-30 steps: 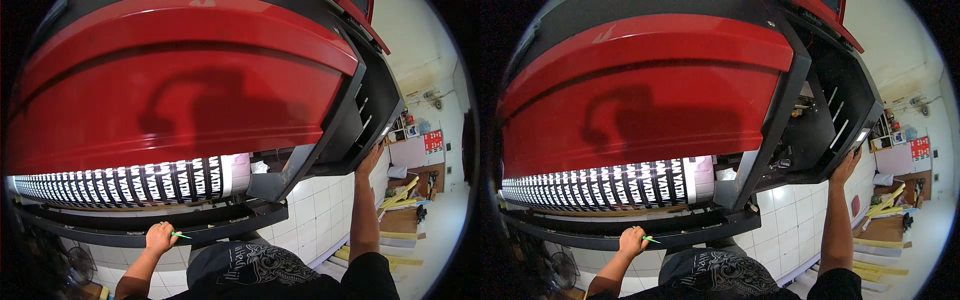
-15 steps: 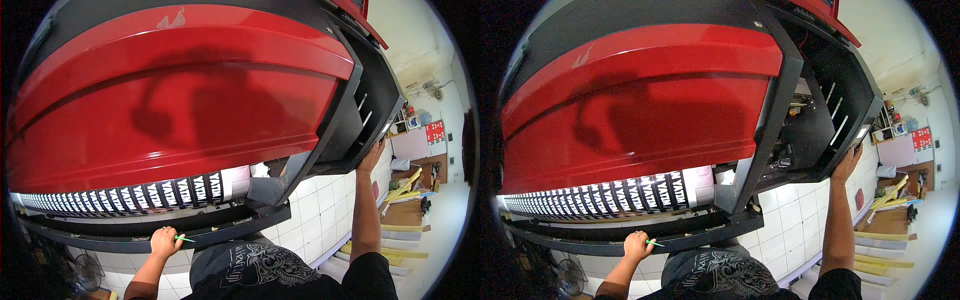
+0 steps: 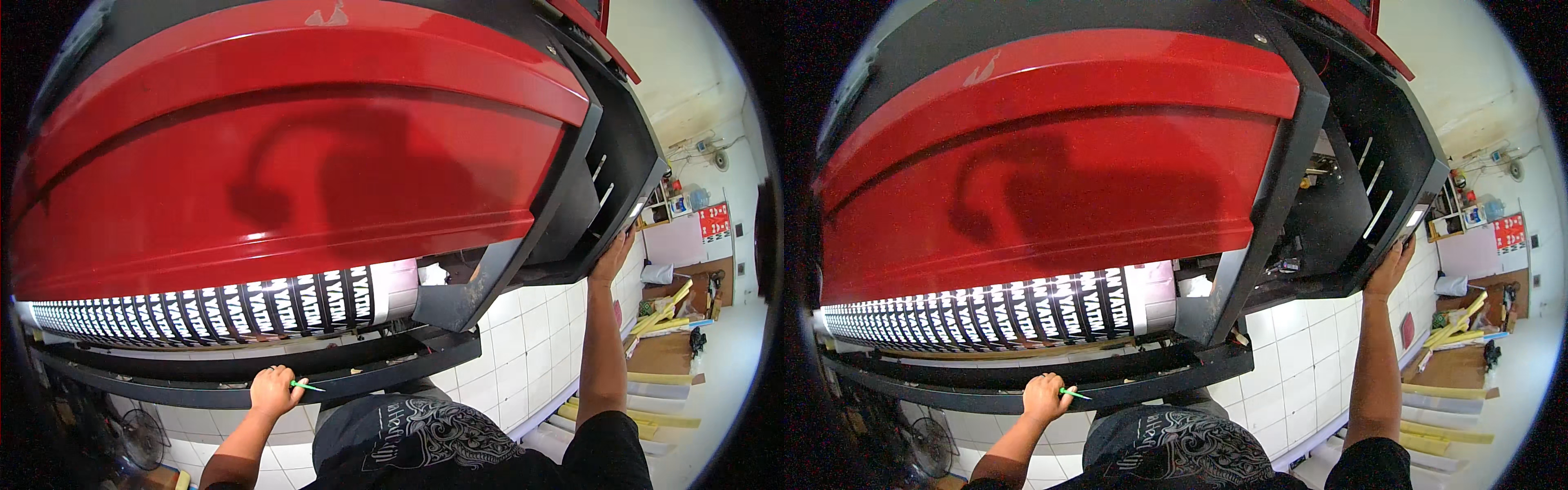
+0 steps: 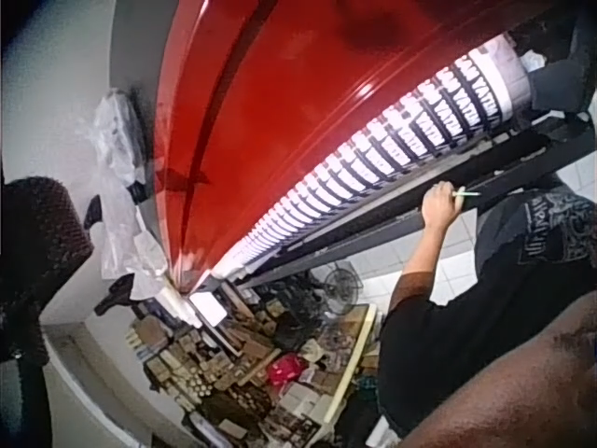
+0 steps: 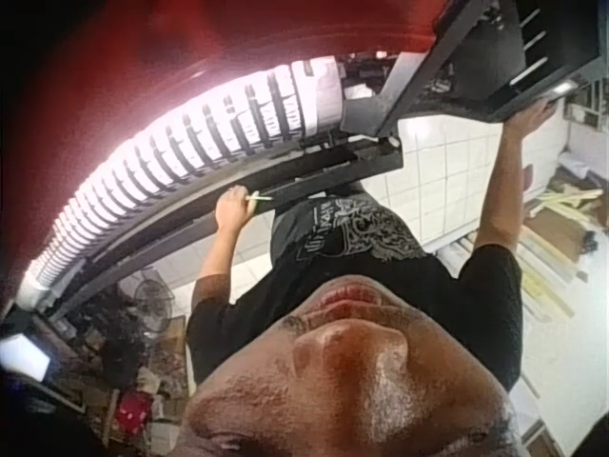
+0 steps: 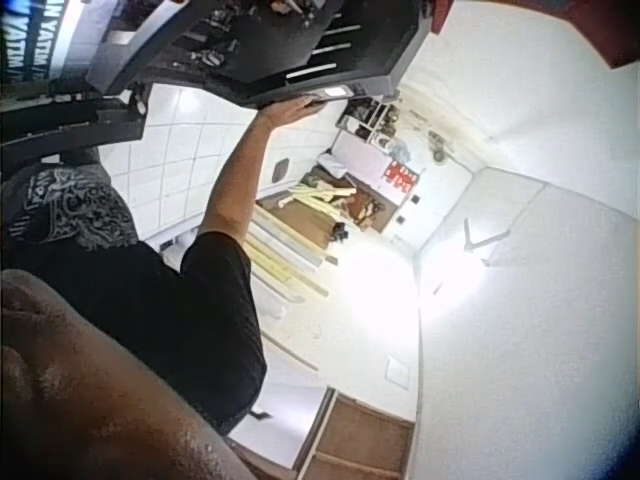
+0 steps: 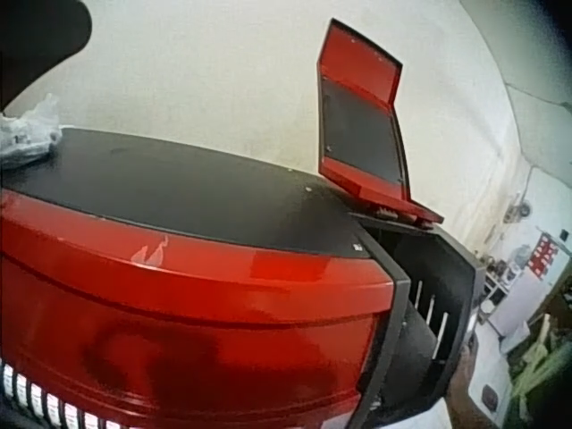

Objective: Checking internal components of a large-format printing machine using a small tool.

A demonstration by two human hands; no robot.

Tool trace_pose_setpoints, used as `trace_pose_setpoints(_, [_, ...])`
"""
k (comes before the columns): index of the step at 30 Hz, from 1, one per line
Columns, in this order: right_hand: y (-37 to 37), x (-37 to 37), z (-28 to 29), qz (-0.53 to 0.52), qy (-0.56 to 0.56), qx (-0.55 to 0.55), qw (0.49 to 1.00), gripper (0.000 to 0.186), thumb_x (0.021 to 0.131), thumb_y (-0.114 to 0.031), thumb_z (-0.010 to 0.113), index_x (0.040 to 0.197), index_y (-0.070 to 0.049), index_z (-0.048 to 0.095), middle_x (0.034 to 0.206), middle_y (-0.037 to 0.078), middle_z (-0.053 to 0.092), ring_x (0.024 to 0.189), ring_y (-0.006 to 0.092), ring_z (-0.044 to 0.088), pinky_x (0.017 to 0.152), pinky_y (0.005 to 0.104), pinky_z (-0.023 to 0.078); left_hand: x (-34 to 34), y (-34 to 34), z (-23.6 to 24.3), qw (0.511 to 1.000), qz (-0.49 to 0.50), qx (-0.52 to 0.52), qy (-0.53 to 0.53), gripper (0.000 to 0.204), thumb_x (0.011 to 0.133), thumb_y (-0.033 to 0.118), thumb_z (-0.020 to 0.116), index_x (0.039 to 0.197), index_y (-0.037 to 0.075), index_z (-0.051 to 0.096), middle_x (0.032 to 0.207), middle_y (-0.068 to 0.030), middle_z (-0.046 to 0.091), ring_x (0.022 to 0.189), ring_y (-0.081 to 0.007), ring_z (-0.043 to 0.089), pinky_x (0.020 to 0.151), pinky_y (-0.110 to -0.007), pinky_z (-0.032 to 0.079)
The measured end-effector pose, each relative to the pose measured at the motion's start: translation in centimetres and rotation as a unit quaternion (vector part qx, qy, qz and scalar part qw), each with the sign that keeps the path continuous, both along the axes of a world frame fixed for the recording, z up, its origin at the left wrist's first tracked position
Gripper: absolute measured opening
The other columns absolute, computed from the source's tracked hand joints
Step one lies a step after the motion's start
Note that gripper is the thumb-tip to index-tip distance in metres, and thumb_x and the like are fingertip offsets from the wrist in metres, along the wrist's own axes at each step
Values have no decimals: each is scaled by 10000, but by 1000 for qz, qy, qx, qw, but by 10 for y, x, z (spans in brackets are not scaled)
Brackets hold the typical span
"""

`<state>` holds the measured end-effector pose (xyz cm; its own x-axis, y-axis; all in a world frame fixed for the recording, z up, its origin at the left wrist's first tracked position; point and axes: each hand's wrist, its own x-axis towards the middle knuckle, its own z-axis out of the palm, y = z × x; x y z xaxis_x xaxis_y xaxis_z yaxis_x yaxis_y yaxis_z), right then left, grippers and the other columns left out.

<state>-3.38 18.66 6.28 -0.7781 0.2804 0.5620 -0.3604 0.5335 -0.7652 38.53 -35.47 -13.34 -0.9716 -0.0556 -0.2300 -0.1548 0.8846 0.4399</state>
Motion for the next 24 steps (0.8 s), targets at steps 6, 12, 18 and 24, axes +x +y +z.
trace_pose_setpoints(6, [-10,3,3,-12,-10,-5,1000,592,1064,-315,390,1551,-4,263,1498,203,399,1324,303,439,1110,361,356,-1,-1,2,1000,3,5,-5,378,825,392,724,664,87,569,718,-114,587,708,-335,616,665,-460,494])
trace_pose_setpoints(12, [-7,3,3,-12,-22,-19,1000,588,1061,-303,380,1558,-15,251,1499,204,395,1323,308,441,1105,370,360,-1,-1,2,1000,5,7,-1,384,823,397,722,660,88,562,715,-114,586,704,-334,617,660,-458,493])
trace_pose_setpoints(18, [0,1,0,13,-1,0,1000,579,1071,-316,377,1553,-16,262,1479,190,411,1308,287,450,1102,368,363,-2,0,3,1000,3,-2,8,377,819,394,727,666,89,568,715,-117,588,688,-336,615,645,-458,492])
trace_pose_setpoints(24, [-2,1,2,22,-9,-2,1000,566,1075,-301,370,1547,-7,270,1489,187,403,1323,285,439,1115,359,352,-1,0,2,1000,7,3,7,366,814,389,731,673,89,577,714,-117,591,689,-337,616,646,-459,492])
